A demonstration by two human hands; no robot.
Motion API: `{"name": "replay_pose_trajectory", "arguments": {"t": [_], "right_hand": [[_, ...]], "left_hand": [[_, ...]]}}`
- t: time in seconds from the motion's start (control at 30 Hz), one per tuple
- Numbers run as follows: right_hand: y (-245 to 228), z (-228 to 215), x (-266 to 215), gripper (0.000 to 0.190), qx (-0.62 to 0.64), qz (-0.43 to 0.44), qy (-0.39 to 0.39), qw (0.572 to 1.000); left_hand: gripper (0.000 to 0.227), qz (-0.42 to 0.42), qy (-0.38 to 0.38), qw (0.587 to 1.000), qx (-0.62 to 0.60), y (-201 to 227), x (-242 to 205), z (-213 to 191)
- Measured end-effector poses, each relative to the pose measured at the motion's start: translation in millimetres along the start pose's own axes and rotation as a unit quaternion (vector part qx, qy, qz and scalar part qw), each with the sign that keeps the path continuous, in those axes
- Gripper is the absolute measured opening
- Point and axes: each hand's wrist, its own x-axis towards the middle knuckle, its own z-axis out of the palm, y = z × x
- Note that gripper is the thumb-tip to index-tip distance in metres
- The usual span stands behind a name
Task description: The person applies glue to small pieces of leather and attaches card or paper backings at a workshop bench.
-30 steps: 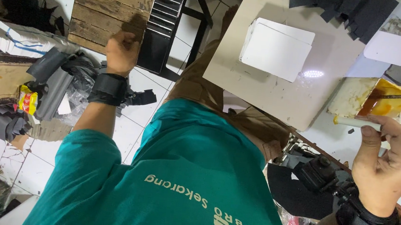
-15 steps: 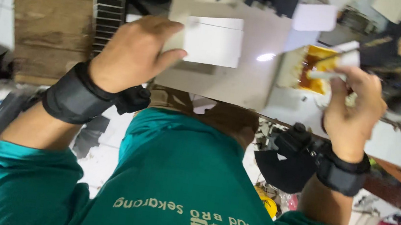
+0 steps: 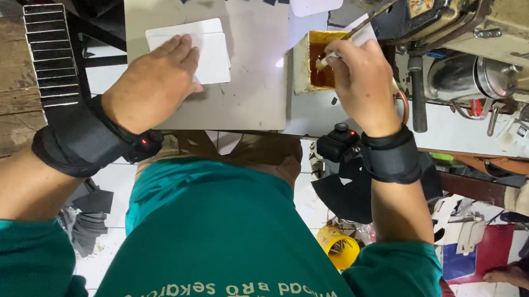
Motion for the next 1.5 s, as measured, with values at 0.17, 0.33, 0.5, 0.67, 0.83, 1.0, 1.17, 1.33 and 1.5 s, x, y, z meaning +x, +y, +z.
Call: {"name": "replay_pose_trajectory", "arguments": {"t": [0.17,0.33,0.5,0.67,0.83,1.0,1.17,1.33,1.5], "right_hand": [[5,7,1,0.009,-0.006,-0.017,0.002,1.000],[13,3,-3,0.009,0.002,0.025,-0.011,1.000],[9,-21,-5,0.014,0.073,0.101,-0.022,0.992],[-2,-34,-10,0.016,0.127,0.112,-0.053,0.984],[-12,-43,-15,0.016,0.162,0.129,-0.062,0.976],[-6,-37,-22,0.013,0.147,0.140,0.034,0.979],[-13,-35,-25,0.013,0.090,0.132,0.032,0.987],[-14,-35,-26,0.014,0.074,0.135,0.013,0.988],[-6,-41,-31,0.012,0.104,0.122,0.009,0.987]], "left_hand": [[0.054,0.004,-0.013,1.000,-0.002,-1,0,-2],[0.052,-0.001,0.004,1.000,-0.020,-4,0,-2],[0.051,-0.003,0.015,0.999,-0.038,-7,-1,3],[0.045,0.012,0.014,1.000,0.008,-11,-5,17],[0.043,0.042,0.018,0.994,0.096,-9,-4,18],[0.044,0.041,0.020,0.995,0.090,3,-1,10],[0.047,0.053,-0.009,0.985,0.166,3,-3,13],[0.047,0.059,-0.006,0.978,0.202,0,-4,17],[0.046,0.079,0.006,0.978,0.191,1,-4,10]]}}
